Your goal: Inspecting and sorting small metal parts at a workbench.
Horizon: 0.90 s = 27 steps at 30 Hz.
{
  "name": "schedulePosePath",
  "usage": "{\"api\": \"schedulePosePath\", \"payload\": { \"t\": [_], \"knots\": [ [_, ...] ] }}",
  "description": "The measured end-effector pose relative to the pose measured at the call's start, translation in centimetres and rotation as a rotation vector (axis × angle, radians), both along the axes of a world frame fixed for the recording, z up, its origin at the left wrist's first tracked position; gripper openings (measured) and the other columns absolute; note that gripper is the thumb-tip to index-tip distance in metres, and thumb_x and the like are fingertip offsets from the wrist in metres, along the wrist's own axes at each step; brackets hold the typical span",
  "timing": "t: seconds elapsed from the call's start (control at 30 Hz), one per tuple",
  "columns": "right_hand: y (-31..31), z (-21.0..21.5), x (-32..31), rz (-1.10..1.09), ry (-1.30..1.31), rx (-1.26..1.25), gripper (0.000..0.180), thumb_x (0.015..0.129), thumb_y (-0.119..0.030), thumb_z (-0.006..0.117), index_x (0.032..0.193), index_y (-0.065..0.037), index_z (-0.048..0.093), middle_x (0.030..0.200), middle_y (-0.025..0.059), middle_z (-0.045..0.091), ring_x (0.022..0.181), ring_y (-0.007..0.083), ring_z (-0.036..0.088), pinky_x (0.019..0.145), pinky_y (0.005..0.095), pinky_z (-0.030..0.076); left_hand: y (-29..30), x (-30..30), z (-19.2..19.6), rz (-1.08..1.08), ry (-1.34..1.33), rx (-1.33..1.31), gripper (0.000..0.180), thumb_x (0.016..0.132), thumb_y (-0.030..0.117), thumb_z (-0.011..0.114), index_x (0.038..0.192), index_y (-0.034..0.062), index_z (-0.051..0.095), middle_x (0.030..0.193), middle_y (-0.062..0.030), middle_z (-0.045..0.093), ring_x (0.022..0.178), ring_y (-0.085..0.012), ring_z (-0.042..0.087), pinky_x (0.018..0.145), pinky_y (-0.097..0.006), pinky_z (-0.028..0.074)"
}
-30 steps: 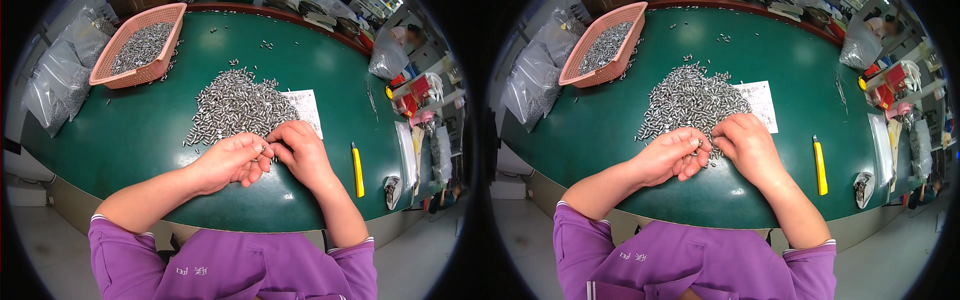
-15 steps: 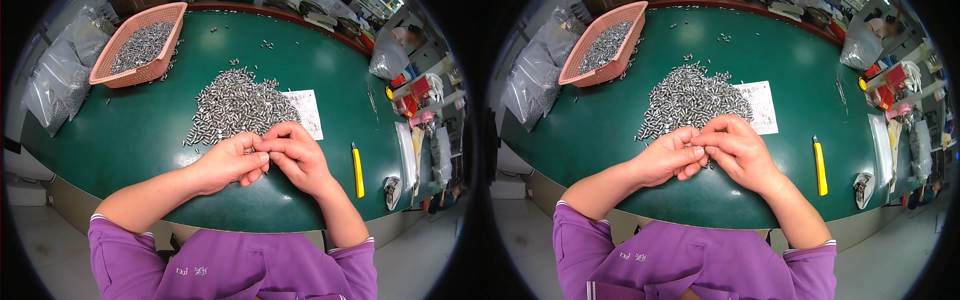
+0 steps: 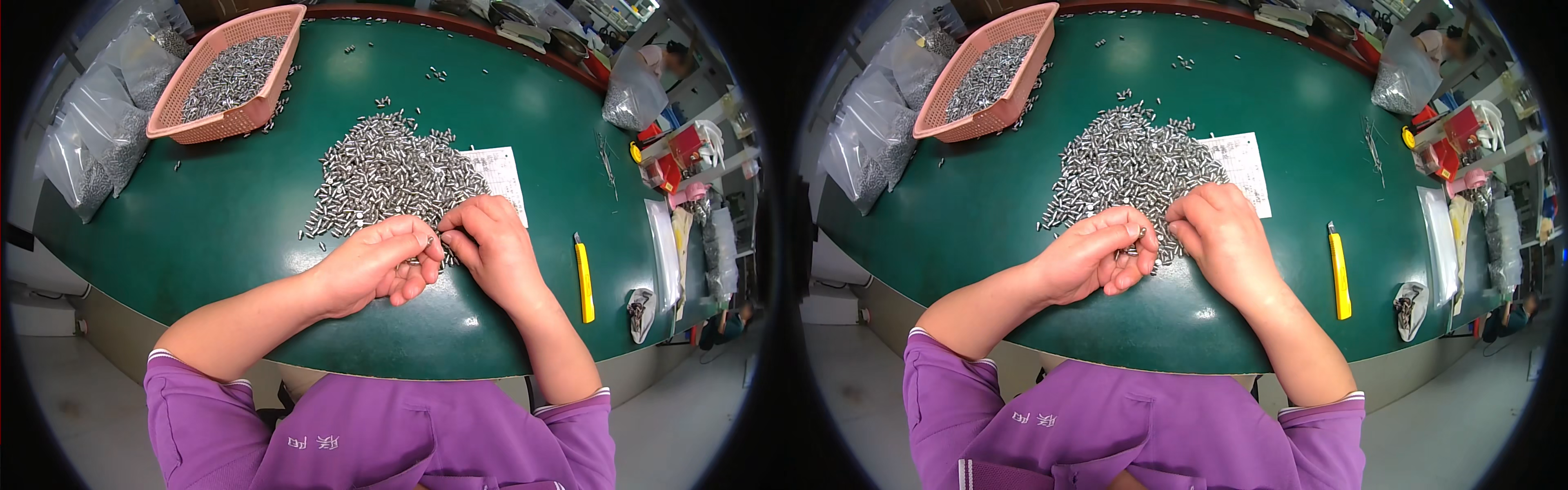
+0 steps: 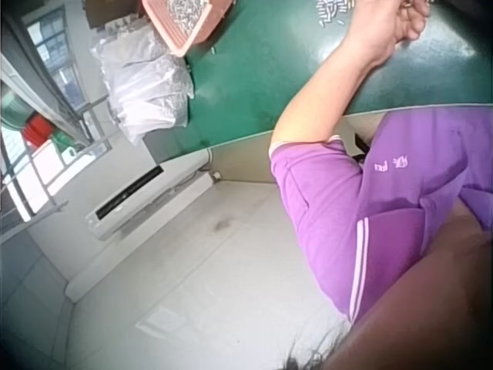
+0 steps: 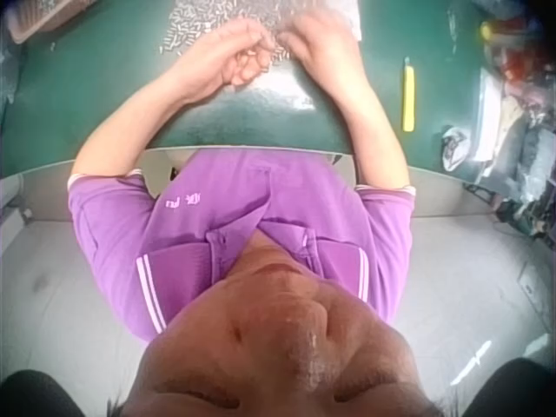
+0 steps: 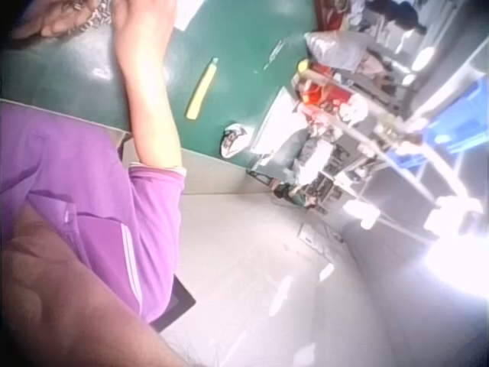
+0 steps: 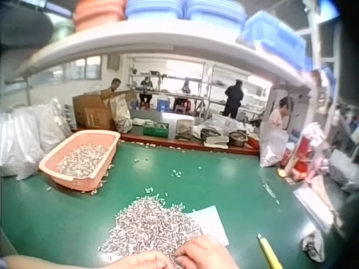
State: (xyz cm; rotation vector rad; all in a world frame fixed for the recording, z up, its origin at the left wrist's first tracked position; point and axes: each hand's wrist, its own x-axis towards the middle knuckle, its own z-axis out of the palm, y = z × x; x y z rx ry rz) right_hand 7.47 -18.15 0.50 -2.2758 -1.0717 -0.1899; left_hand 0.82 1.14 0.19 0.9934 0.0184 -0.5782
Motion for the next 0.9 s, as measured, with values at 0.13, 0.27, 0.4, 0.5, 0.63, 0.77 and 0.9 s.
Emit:
{"api": "schedulePosePath", "payload": {
  "t": [0.13, 0.27, 0.4, 0.5, 0.63, 0.77, 0.9],
  "knots": [
    [0.28, -0.08, -0.11, -0.035, -0.032, 0.106, 0.013, 0.074, -0.005, 0.069, 0.086, -0.009, 0.065, 0.086, 0.0050, 0.060, 0.088, 0.0265, 0.056, 0.078, 0.0373, 0.045, 0.11, 0.01, -0.02, -0.004, 0.019, -0.007, 0.020, 0.099, 0.018, 0.038, 0.102, 0.0052, 0.052, 0.084, -0.0073, 0.058, 0.061, -0.0093, 0.052, 0.050, -0.022, 0.041],
    [0.13, 0.29, -0.07, 0.062, -0.024, 0.255, 0.015, 0.076, -0.004, 0.068, 0.090, -0.010, 0.066, 0.089, 0.0036, 0.060, 0.089, 0.0232, 0.056, 0.079, 0.0348, 0.044, 0.08, -0.06, -0.12, 0.020, 0.021, -0.030, 0.018, 0.098, 0.017, 0.039, 0.106, 0.0051, 0.051, 0.086, -0.0074, 0.058, 0.064, -0.0094, 0.053, 0.052, -0.022, 0.041],
    [0.32, 0.09, -0.62, 0.198, 0.124, 0.292, 0.020, 0.078, -0.002, 0.067, 0.096, -0.010, 0.068, 0.094, 0.0043, 0.059, 0.089, 0.0231, 0.057, 0.078, 0.0338, 0.046, -0.01, -0.02, 0.00, -0.013, -0.020, 0.026, 0.014, 0.097, 0.017, 0.046, 0.105, 0.0055, 0.050, 0.086, -0.0039, 0.057, 0.066, -0.0078, 0.052, 0.054, -0.021, 0.042],
    [0.30, 0.02, -0.58, 0.235, 0.236, 0.335, 0.022, 0.078, -0.001, 0.066, 0.099, -0.009, 0.068, 0.095, 0.0050, 0.059, 0.090, 0.0232, 0.058, 0.079, 0.0341, 0.047, -0.08, -0.08, 0.20, -0.021, -0.045, 0.085, 0.013, 0.096, 0.017, 0.050, 0.102, 0.0054, 0.051, 0.084, -0.0018, 0.057, 0.065, -0.0069, 0.052, 0.054, -0.021, 0.042],
    [0.34, 0.11, -0.43, 0.188, 0.189, 0.304, 0.027, 0.079, -0.001, 0.065, 0.104, -0.008, 0.067, 0.096, 0.0069, 0.060, 0.092, 0.0249, 0.058, 0.079, 0.0342, 0.048, -0.11, 0.00, 0.40, 0.000, -0.042, 0.124, 0.012, 0.097, 0.018, 0.050, 0.100, 0.0063, 0.051, 0.082, -0.0013, 0.057, 0.063, -0.0065, 0.052, 0.052, -0.021, 0.041],
    [-0.10, -0.01, -0.11, 0.017, 0.052, 0.126, 0.023, 0.077, -0.004, 0.067, 0.100, -0.009, 0.066, 0.096, 0.0077, 0.060, 0.093, 0.0278, 0.057, 0.082, 0.0366, 0.046, -0.11, 0.03, 0.04, -0.007, -0.043, 0.071, 0.013, 0.100, 0.019, 0.043, 0.100, 0.0079, 0.051, 0.082, -0.0037, 0.057, 0.059, -0.0066, 0.049, 0.048, -0.020, 0.039],
    [-0.01, -0.19, -0.04, -0.005, 0.005, 0.049, 0.014, 0.074, -0.005, 0.069, 0.087, -0.008, 0.065, 0.090, 0.0063, 0.060, 0.090, 0.0279, 0.056, 0.080, 0.0378, 0.045, -0.02, -0.07, 0.01, -0.009, -0.035, 0.018, 0.019, 0.101, 0.020, 0.037, 0.099, 0.0066, 0.051, 0.082, -0.0063, 0.057, 0.058, -0.0082, 0.049, 0.048, -0.020, 0.039]
  ]
}}
